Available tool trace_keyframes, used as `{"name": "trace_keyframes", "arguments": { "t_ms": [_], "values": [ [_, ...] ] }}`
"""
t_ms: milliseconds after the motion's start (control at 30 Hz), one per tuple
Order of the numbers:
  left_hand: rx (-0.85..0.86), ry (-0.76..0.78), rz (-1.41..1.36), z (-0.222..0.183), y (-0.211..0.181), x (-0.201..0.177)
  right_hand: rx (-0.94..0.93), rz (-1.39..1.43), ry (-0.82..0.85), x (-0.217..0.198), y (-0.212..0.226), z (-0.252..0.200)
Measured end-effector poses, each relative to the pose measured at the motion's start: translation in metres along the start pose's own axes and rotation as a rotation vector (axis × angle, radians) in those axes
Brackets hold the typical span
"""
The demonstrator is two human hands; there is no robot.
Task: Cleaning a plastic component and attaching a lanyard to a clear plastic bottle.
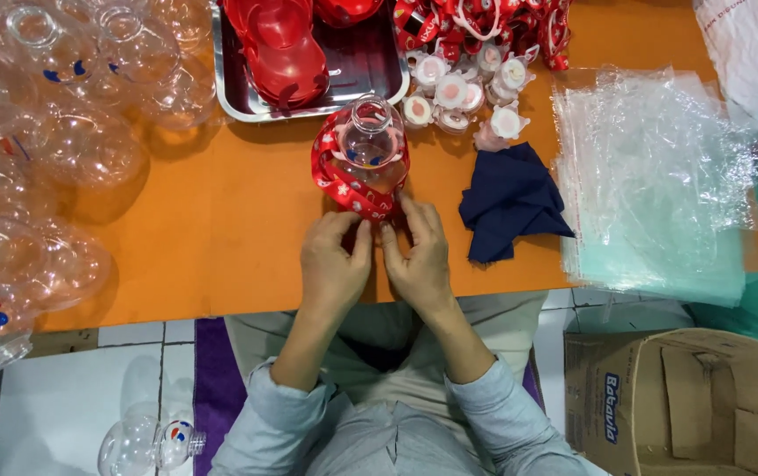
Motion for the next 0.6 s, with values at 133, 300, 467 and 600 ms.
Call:
{"name": "trace_keyframes", "arguments": {
  "t_ms": [133, 300, 467, 600],
  "values": [
    [0.127, -0.137, 0.131, -0.007, -0.004, 0.011, -0.027, 0.011, -0.010, -0.002, 0.010, 0.001],
    [0.200, -0.215, 0.145, -0.012, -0.013, -0.002, -0.064, -0.029, 0.007, -0.001, 0.008, -0.001],
    [0.171, -0.264, 0.126, -0.016, -0.017, -0.018, -0.043, 0.002, -0.021, -0.004, 0.016, 0.000],
    [0.130, -0.361, 0.088, -0.025, -0.008, -0.027, -0.012, 0.057, -0.039, -0.009, 0.018, 0.001]
  ]
}}
Point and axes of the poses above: each hand's wrist, its own z-axis towards the middle knuckle, its own x-axis out of the palm, y = z × x, the point moved 10 cm from there along z, towards the middle knuckle, and after that the axes turned 15 degrees about z, right-handed, at the moved point
